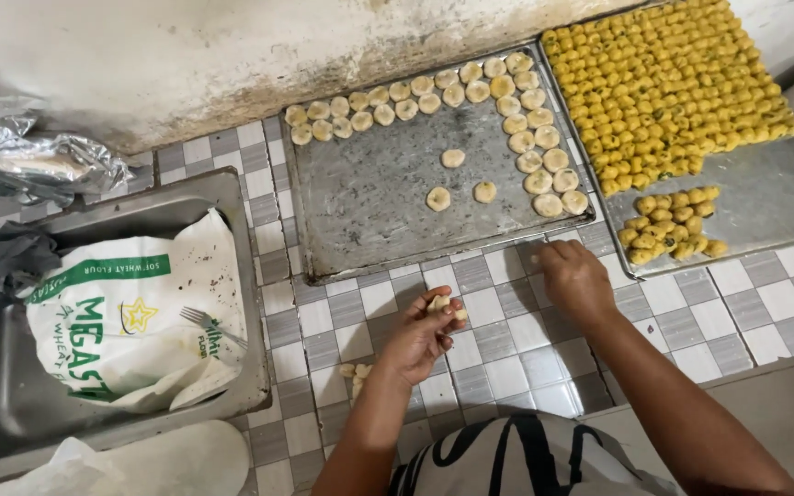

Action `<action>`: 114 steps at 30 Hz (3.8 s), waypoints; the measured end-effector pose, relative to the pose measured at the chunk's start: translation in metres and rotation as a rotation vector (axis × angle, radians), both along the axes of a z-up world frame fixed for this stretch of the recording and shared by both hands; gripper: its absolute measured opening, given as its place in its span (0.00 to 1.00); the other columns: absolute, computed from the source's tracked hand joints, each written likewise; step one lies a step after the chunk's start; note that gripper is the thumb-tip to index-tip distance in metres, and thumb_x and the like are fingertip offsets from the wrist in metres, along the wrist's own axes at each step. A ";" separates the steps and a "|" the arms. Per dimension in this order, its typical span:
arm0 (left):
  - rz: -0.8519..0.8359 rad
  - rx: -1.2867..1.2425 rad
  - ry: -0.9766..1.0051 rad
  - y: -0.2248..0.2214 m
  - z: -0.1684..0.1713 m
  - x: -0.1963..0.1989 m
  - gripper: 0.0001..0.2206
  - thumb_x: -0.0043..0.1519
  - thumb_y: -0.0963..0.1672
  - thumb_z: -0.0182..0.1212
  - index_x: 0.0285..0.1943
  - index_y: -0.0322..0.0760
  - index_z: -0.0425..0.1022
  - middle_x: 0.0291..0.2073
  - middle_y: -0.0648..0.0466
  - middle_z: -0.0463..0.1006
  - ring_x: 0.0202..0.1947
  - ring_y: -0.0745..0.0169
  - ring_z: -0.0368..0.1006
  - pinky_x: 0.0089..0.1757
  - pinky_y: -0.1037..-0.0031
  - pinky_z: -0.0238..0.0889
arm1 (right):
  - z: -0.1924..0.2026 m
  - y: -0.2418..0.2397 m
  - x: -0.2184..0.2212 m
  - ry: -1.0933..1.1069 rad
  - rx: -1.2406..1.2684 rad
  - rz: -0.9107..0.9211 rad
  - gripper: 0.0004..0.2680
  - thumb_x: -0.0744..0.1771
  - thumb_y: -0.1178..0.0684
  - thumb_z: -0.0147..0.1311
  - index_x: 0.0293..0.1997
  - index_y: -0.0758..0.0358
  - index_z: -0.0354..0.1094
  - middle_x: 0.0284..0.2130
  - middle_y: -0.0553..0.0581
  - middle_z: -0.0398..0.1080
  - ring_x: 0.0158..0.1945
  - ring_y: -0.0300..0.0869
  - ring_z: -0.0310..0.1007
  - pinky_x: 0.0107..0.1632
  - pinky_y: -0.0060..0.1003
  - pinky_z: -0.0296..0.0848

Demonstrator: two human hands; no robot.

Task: Manually flattening small dough portions and arranging them in rows on a baking tray.

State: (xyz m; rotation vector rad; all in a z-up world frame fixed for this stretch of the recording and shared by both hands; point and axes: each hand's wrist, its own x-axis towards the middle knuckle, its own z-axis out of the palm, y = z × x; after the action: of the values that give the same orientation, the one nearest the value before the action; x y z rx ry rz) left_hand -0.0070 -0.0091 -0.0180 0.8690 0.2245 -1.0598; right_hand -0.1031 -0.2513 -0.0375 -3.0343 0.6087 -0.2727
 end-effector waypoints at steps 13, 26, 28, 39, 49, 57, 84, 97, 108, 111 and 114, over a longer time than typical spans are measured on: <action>0.063 0.115 -0.143 -0.018 -0.009 0.005 0.18 0.52 0.36 0.62 0.52 0.32 0.67 0.36 0.49 0.73 0.33 0.59 0.76 0.29 0.86 0.70 | 0.012 -0.016 0.069 -0.370 -0.018 0.106 0.14 0.65 0.46 0.49 0.53 0.57 0.65 0.47 0.63 0.65 0.50 0.56 0.65 0.49 0.48 0.63; -0.119 0.236 -0.294 -0.063 -0.009 0.013 0.14 0.51 0.34 0.59 0.46 0.28 0.66 0.33 0.46 0.72 0.32 0.54 0.76 0.31 0.77 0.73 | 0.026 0.012 0.071 -0.251 0.232 -0.004 0.16 0.68 0.39 0.37 0.59 0.50 0.57 0.54 0.62 0.59 0.61 0.57 0.53 0.59 0.60 0.49; -0.094 0.249 -0.279 -0.060 0.001 0.014 0.16 0.48 0.34 0.62 0.46 0.28 0.67 0.31 0.48 0.71 0.30 0.56 0.76 0.30 0.78 0.74 | 0.025 0.019 0.076 -0.242 0.175 0.022 0.17 0.67 0.39 0.38 0.59 0.51 0.56 0.56 0.62 0.57 0.62 0.57 0.52 0.59 0.60 0.49; 0.008 0.250 -0.215 -0.014 0.007 0.022 0.19 0.57 0.36 0.47 0.59 0.30 0.60 0.44 0.45 0.70 0.38 0.55 0.76 0.35 0.77 0.72 | 0.002 0.056 0.088 -0.188 -0.049 0.148 0.25 0.66 0.30 0.29 0.62 0.53 0.55 0.61 0.65 0.54 0.66 0.61 0.46 0.61 0.69 0.32; -0.090 0.257 -0.136 -0.014 -0.006 0.026 0.19 0.58 0.40 0.49 0.61 0.39 0.58 0.42 0.51 0.73 0.36 0.61 0.75 0.29 0.80 0.72 | 0.025 0.062 0.070 -0.046 0.459 0.386 0.14 0.60 0.41 0.55 0.47 0.48 0.67 0.43 0.54 0.68 0.52 0.51 0.65 0.56 0.51 0.59; -0.198 0.631 -0.590 -0.001 0.001 0.037 0.12 0.58 0.41 0.50 0.51 0.36 0.69 0.35 0.50 0.79 0.27 0.66 0.77 0.23 0.85 0.65 | 0.000 0.060 0.062 0.085 0.148 0.407 0.04 0.57 0.47 0.58 0.28 0.47 0.70 0.27 0.44 0.69 0.43 0.41 0.69 0.50 0.43 0.63; -0.203 0.872 -0.917 0.015 0.021 0.046 0.09 0.53 0.39 0.62 0.42 0.31 0.77 0.30 0.44 0.75 0.33 0.49 0.75 0.32 0.69 0.68 | -0.005 0.093 0.128 -0.352 -0.186 0.460 0.22 0.66 0.33 0.24 0.57 0.52 0.58 0.50 0.60 0.62 0.57 0.52 0.59 0.58 0.60 0.50; -0.088 0.828 -0.738 0.064 0.031 0.042 0.13 0.53 0.36 0.52 0.46 0.30 0.69 0.38 0.40 0.76 0.42 0.45 0.73 0.41 0.62 0.67 | 0.002 0.151 0.140 -0.277 -0.037 0.550 0.21 0.66 0.34 0.27 0.62 0.50 0.52 0.59 0.62 0.54 0.64 0.58 0.50 0.59 0.67 0.41; 0.004 -0.112 -0.455 0.025 0.085 -0.026 0.37 0.47 0.31 0.44 0.70 0.38 0.47 0.64 0.49 0.55 0.58 0.60 0.54 0.50 0.78 0.55 | 0.067 0.108 0.038 0.074 2.011 -0.307 0.12 0.67 0.48 0.39 0.55 0.59 0.57 0.37 0.58 0.65 0.35 0.51 0.72 0.29 0.33 0.73; -0.082 0.034 -0.712 0.030 0.093 -0.033 0.36 0.47 0.32 0.45 0.70 0.35 0.48 0.61 0.43 0.60 0.59 0.56 0.55 0.49 0.80 0.56 | 0.059 0.079 0.013 0.092 2.094 -0.240 0.11 0.65 0.60 0.43 0.52 0.70 0.59 0.38 0.62 0.64 0.33 0.47 0.71 0.26 0.31 0.72; 0.016 0.587 -0.883 0.038 0.107 -0.038 0.31 0.53 0.34 0.50 0.68 0.44 0.53 0.66 0.45 0.52 0.66 0.39 0.37 0.58 0.53 0.42 | 0.067 0.050 -0.009 0.093 1.579 -0.082 0.12 0.63 0.62 0.51 0.50 0.73 0.65 0.40 0.66 0.67 0.40 0.51 0.70 0.36 0.40 0.72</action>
State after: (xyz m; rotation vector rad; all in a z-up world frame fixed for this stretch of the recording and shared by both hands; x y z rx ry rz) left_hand -0.0455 0.0292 0.0891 1.7760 -0.2196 -0.5051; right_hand -0.1119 -0.2013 0.0291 -1.4961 0.5278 0.2623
